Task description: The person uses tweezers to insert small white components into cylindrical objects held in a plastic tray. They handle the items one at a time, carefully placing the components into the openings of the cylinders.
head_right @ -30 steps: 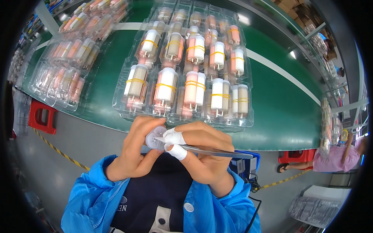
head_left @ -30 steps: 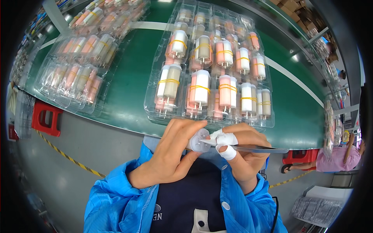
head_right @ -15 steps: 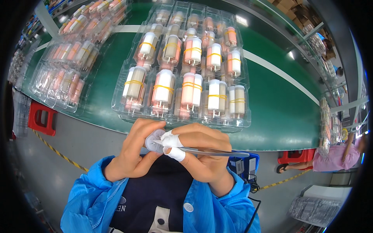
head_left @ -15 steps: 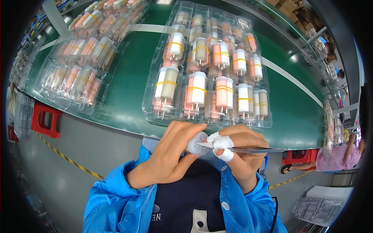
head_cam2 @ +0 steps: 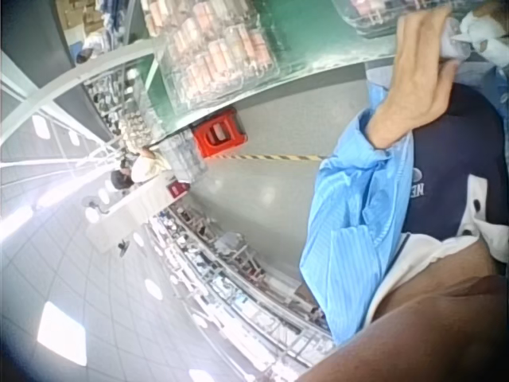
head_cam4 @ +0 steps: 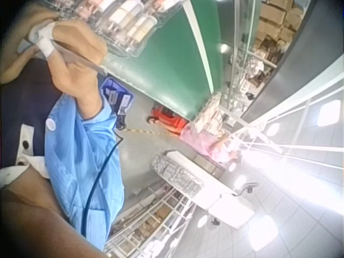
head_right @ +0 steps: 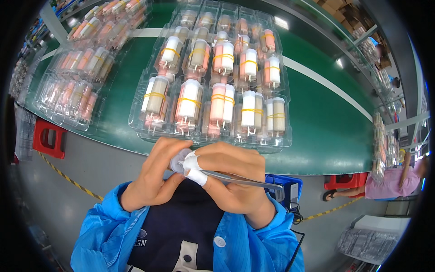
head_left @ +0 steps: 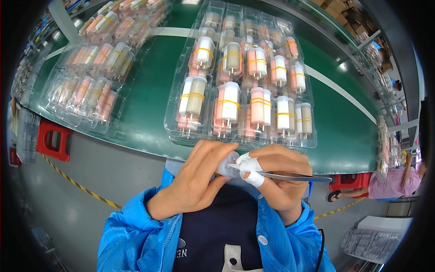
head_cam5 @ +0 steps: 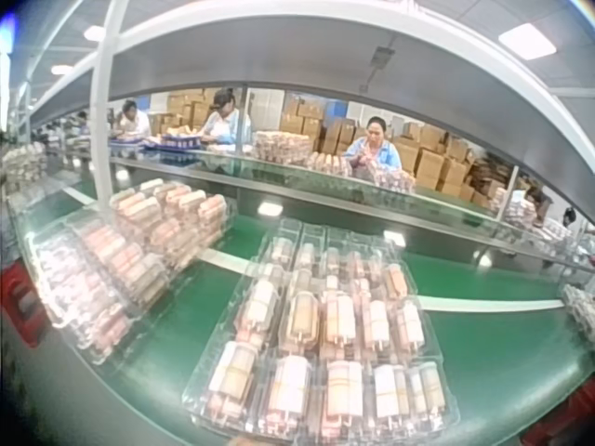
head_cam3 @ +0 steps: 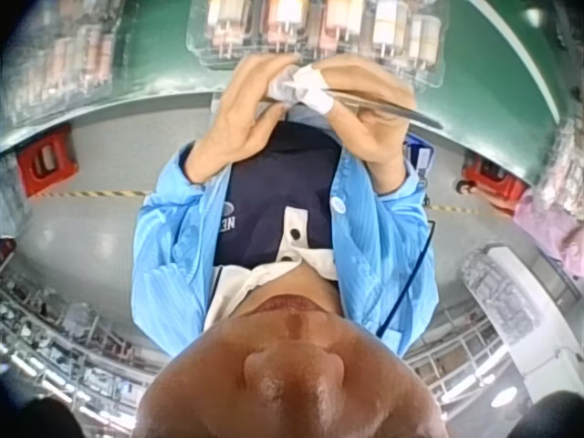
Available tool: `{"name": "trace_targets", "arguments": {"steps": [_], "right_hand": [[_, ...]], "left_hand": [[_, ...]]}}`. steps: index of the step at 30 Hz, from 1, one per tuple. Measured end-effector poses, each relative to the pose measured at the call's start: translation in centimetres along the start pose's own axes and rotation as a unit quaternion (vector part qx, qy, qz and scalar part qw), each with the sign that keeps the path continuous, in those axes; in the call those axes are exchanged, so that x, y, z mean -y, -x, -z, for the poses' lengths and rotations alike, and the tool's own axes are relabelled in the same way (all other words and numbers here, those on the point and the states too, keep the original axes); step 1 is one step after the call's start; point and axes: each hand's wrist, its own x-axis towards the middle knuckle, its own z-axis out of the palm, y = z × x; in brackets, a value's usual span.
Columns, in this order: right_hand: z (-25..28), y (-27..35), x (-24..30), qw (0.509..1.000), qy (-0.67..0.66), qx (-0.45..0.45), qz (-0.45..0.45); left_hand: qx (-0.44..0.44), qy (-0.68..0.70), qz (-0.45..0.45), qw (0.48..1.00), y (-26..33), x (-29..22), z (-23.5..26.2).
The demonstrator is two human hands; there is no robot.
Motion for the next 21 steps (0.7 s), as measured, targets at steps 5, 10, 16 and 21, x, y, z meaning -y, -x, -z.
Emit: {"name": "trace_targets", "arguments": {"steps": [5, 10, 16, 21], "right_hand": [[0.3, -0.3, 1.1, 0.997, -0.004, 0.043, -0.071], [0.6, -0.9, 0.9, 0.993, -0.020, 0.068, -0.095], [0.2, 0.5, -1.1, 0.992, -0.109, -0.060, -0.031], [0.4, 0.4, -0.9, 0.996, -0.068, -0.049, -0.025]], "left_hand": [[0.032, -0.036, 0.005, 0.999, 0.1, 0.0, -0.2], [0.026, -0.010, 0.020, 0.999, 0.4, 0.3, -0.4], [0.004, 0.066, 0.042, 0.997, 0.3, -0.1, 0.0], [-0.009, 0.033, 0.026, 0.999, 0.3, 0.1, -0.2]]}}
